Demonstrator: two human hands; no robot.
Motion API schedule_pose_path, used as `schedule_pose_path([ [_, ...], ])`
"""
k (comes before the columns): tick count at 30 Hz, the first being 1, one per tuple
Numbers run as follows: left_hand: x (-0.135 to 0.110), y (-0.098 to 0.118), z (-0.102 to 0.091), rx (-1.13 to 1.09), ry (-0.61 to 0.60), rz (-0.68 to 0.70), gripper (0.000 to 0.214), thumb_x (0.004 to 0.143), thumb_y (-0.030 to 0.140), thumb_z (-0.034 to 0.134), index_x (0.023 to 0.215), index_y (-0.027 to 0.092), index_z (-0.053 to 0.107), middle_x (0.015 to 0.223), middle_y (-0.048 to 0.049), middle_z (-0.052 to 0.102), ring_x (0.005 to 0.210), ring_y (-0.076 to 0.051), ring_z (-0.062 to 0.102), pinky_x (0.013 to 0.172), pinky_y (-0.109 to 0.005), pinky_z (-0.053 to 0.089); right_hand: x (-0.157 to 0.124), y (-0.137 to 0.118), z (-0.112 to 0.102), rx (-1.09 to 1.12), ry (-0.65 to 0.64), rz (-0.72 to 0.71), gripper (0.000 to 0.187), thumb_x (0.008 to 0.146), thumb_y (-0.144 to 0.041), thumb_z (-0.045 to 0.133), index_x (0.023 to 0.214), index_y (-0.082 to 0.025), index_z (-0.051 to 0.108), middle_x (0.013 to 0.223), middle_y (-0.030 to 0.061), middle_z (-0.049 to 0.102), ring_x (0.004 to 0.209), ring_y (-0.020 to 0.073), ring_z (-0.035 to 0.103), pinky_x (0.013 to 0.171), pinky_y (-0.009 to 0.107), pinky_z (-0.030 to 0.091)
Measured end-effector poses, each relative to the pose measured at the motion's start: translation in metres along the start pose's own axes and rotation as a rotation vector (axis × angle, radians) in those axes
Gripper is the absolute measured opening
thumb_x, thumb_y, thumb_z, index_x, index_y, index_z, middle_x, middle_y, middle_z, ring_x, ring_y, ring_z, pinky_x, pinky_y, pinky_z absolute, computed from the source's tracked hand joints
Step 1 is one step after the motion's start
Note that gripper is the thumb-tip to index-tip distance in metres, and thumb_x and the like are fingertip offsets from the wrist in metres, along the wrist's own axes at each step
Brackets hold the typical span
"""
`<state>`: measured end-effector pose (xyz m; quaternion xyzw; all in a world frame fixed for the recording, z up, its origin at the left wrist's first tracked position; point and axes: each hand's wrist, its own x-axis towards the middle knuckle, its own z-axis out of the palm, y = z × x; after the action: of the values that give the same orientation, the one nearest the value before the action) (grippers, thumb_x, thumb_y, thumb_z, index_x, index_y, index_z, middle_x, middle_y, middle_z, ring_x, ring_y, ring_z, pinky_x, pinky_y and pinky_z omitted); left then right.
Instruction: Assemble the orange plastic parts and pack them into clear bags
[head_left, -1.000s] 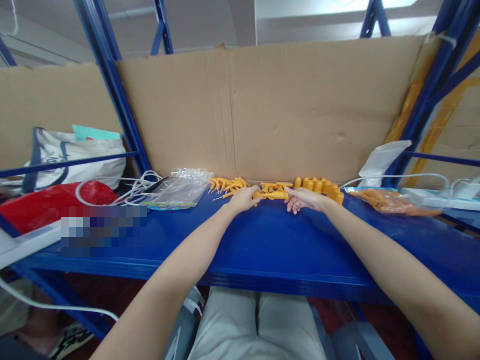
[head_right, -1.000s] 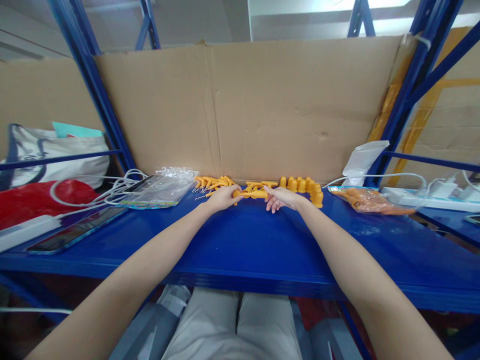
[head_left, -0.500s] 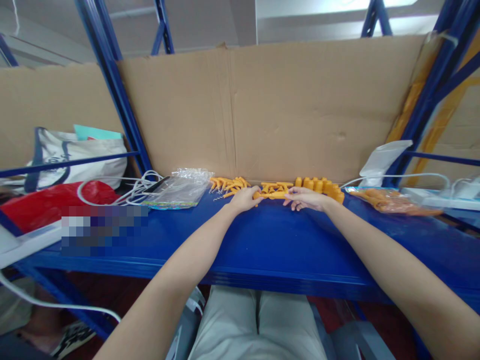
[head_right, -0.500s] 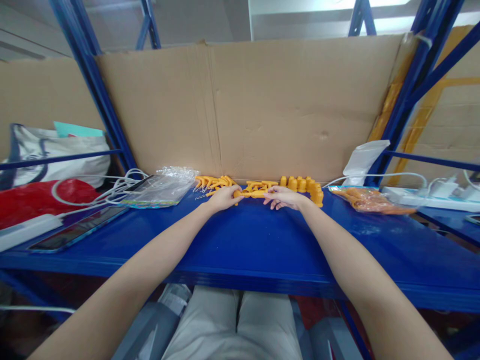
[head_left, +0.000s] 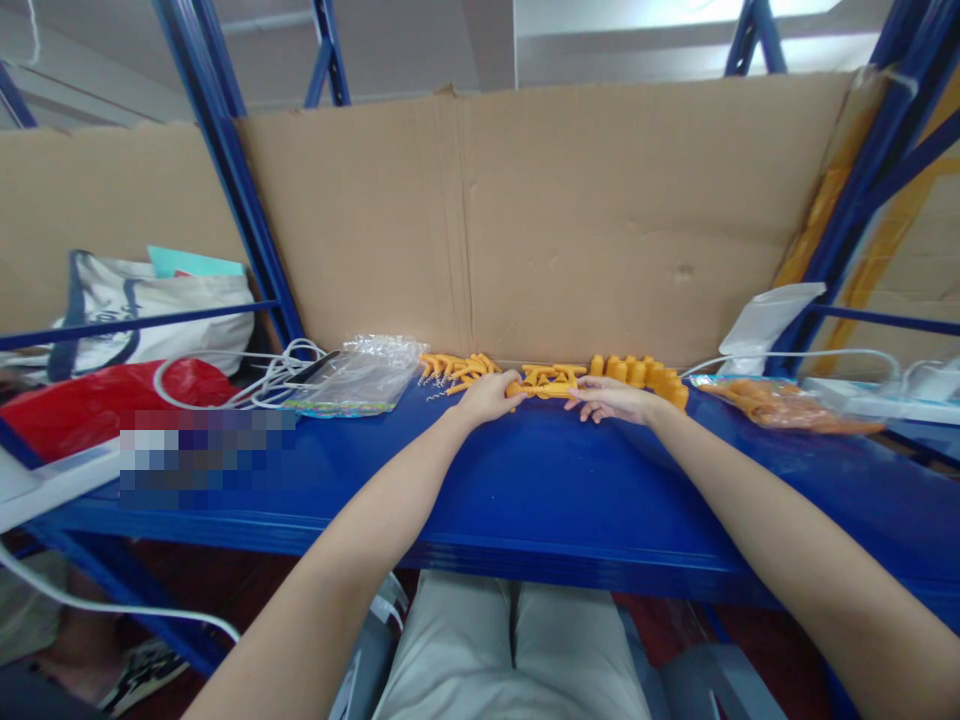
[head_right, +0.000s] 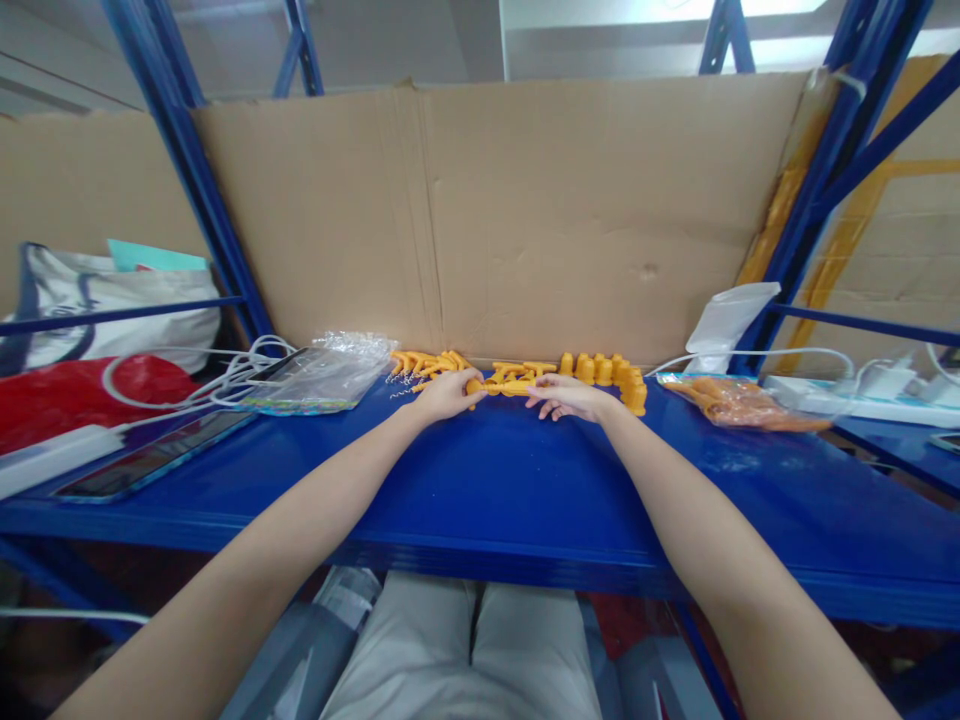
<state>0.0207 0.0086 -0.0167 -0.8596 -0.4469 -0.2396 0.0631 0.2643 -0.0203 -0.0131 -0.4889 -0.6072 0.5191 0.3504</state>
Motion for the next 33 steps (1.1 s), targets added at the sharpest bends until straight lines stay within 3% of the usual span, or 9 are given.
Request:
schedule_pose_path([
  [3, -0.0002, 0.0006, -0.0004, 0.005, 0.003, 0.010, 0.026, 0.085, 0.034, 0.055, 0.104, 0.018, 0.062, 0.084, -0.0054, 0.071, 0.081, -0.021, 0.066, 0.071, -0.028, 0.049, -0.0010, 0.0017, -0.0028, 0.010, -0.006, -0.019, 0.019, 0.081, -0.023, 0.068, 0.094, -0.019, 0.054, 0.086, 0.0045, 0.072, 0.056, 0.0077, 0.062, 0.046, 0.015, 0.048],
  [7, -0.0008, -0.0003, -0.0019, -0.006, 0.001, 0.022, 0.025, 0.086, 0.034, 0.054, 0.103, 0.018, 0.063, 0.082, -0.0049, 0.070, 0.080, -0.021, 0.066, 0.070, -0.027, 0.048, -0.0017, 0.0014, 0.0000, -0.016, 0.013, -0.036, 0.017, 0.085, -0.032, 0.064, 0.088, -0.017, 0.057, 0.072, 0.0054, 0.071, 0.051, 0.0085, 0.059, 0.043, 0.016, 0.046],
  [14, -0.0014, 0.0002, -0.0036, -0.039, 0.009, 0.037, 0.023, 0.085, 0.033, 0.055, 0.100, 0.018, 0.063, 0.078, -0.0039, 0.069, 0.077, -0.020, 0.065, 0.068, -0.027, 0.046, 0.0000, 0.0001, 0.0048, -0.065, 0.034, -0.032, 0.036, 0.087, -0.047, 0.057, 0.071, -0.015, 0.057, 0.056, 0.0047, 0.064, 0.043, 0.0075, 0.052, 0.040, 0.016, 0.040],
  [21, -0.0010, 0.0033, -0.0052, -0.038, 0.018, 0.034, 0.023, 0.085, 0.031, 0.055, 0.103, 0.017, 0.063, 0.076, -0.0027, 0.069, 0.075, -0.018, 0.064, 0.069, -0.025, 0.046, 0.0046, -0.0011, 0.0067, -0.089, 0.075, 0.036, 0.051, 0.091, -0.058, 0.041, 0.073, -0.014, 0.059, 0.049, 0.0050, 0.058, 0.039, 0.0096, 0.048, 0.037, 0.020, 0.038],
  [27, -0.0008, 0.0012, -0.0051, -0.032, 0.007, 0.023, 0.024, 0.084, 0.032, 0.055, 0.101, 0.017, 0.063, 0.078, -0.0036, 0.069, 0.074, -0.019, 0.064, 0.068, -0.026, 0.046, -0.0016, -0.0021, 0.0028, -0.029, 0.022, -0.050, 0.022, 0.086, -0.032, 0.062, 0.101, -0.019, 0.055, 0.087, 0.0070, 0.071, 0.051, 0.0076, 0.057, 0.042, 0.016, 0.044],
  [33, -0.0021, 0.0040, -0.0069, -0.070, 0.009, 0.031, 0.022, 0.084, 0.032, 0.056, 0.100, 0.019, 0.064, 0.075, -0.0021, 0.069, 0.076, -0.018, 0.064, 0.070, -0.026, 0.046, -0.0015, -0.0004, 0.0006, -0.059, 0.032, -0.092, 0.018, 0.087, -0.032, 0.060, 0.083, -0.015, 0.061, 0.082, 0.0095, 0.072, 0.050, 0.0067, 0.055, 0.047, 0.017, 0.046],
])
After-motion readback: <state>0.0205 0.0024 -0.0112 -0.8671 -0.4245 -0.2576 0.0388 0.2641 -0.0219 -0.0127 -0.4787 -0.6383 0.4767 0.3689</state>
